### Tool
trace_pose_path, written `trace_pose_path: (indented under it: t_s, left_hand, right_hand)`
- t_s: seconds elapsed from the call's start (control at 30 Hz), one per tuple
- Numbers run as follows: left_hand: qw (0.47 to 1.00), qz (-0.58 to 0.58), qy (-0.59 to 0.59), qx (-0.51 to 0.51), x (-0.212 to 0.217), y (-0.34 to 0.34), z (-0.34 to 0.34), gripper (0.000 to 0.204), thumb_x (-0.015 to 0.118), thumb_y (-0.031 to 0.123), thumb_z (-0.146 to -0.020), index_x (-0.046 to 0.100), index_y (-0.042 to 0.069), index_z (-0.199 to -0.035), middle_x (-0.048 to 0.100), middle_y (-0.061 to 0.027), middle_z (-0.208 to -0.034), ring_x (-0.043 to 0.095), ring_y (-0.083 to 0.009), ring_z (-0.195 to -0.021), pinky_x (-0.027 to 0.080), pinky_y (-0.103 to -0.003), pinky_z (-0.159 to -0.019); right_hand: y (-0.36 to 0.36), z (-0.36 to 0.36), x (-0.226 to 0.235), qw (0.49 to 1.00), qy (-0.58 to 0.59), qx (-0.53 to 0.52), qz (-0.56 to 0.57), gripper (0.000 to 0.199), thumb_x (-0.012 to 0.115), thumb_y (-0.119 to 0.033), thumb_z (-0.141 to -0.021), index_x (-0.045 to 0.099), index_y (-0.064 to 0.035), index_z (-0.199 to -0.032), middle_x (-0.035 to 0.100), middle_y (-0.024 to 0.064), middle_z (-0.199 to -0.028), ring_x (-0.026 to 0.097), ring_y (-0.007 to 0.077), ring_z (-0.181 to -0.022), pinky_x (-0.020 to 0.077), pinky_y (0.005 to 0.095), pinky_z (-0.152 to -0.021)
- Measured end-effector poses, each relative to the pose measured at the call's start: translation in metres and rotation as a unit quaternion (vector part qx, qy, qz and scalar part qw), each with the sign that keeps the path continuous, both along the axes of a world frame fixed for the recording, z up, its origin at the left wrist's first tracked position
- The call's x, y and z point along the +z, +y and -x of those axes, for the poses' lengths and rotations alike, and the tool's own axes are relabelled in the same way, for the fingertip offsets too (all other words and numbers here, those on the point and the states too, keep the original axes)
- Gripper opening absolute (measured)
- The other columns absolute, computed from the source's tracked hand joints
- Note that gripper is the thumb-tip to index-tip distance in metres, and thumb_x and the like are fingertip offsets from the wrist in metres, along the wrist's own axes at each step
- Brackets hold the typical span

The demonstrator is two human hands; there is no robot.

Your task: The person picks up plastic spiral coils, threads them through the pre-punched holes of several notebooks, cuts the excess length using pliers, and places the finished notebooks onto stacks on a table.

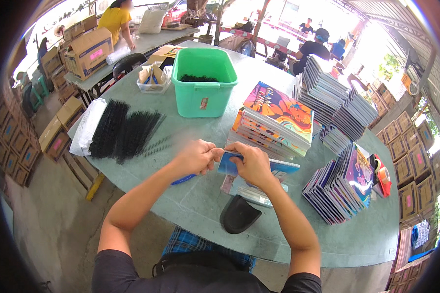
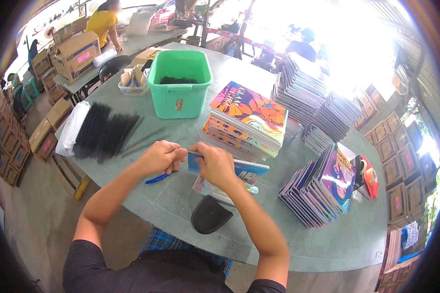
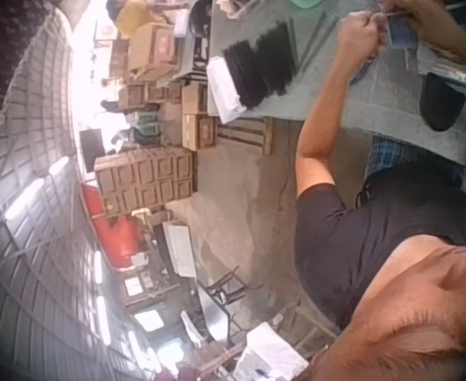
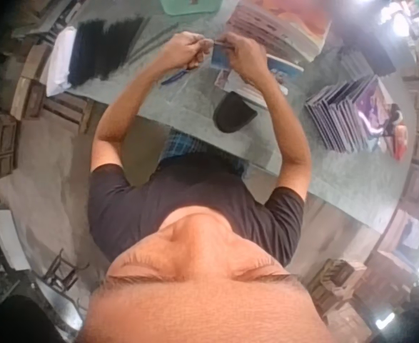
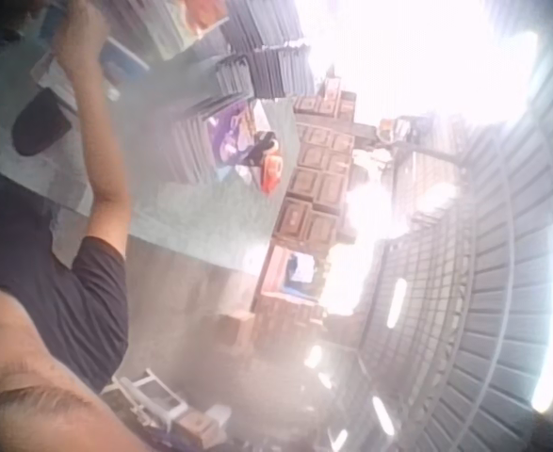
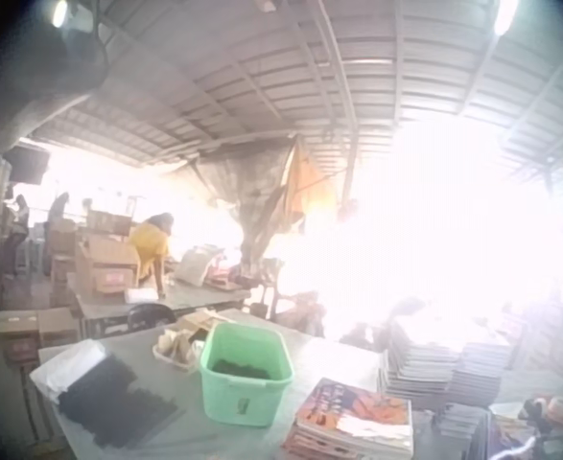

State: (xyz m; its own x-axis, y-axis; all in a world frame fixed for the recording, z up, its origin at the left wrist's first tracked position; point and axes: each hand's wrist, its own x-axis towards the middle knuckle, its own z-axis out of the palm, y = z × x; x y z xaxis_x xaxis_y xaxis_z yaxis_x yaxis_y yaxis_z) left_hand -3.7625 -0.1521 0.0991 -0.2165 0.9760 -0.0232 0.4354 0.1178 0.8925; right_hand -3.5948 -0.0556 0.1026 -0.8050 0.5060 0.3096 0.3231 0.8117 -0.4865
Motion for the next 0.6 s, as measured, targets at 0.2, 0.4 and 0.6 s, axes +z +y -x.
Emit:
trace_pose_path:
  t_s: [0.2,0.4,0.6]
  left_hand:
    - [0.931,-0.271,0.241,0.037,-0.019,0.010,-0.007,0.023,0.064,0.026,-0.082,0.064,0.003,-0.086,0.060,-0.0120,-0.068,0.058,-0.0243,-0.058,0.046,-0.033,-0.056]
    - [0.944,-0.243,0.223,-0.021,-0.005,0.007,0.011,0.021,0.068,0.023,-0.080,0.065,0.003,-0.085,0.056,-0.0089,-0.074,0.059,-0.0204,-0.065,0.046,-0.032,-0.059]
    - [0.987,-0.086,0.127,-0.047,0.001,0.008,0.023,0.020,0.067,0.021,-0.080,0.064,0.001,-0.086,0.057,-0.0074,-0.071,0.056,-0.0162,-0.062,0.046,-0.031,-0.058]
  right_hand:
    - [0.000,-0.001,0.004,0.998,0.032,-0.018,0.047,0.014,0.060,-0.011,-0.079,0.059,-0.0097,-0.093,0.066,0.0111,-0.084,0.063,0.0299,-0.081,0.0474,0.0424,-0.065]
    - [0.002,0.003,-0.003,0.995,-0.029,-0.019,-0.088,0.016,0.059,-0.026,-0.083,0.062,-0.0104,-0.089,0.065,0.0102,-0.073,0.063,0.0299,-0.069,0.0475,0.0412,-0.057]
    - [0.010,0.001,-0.012,0.996,-0.005,-0.040,-0.079,0.024,0.058,-0.034,-0.085,0.064,-0.0109,-0.085,0.064,0.0103,-0.068,0.064,0.0293,-0.066,0.0475,0.0409,-0.055]
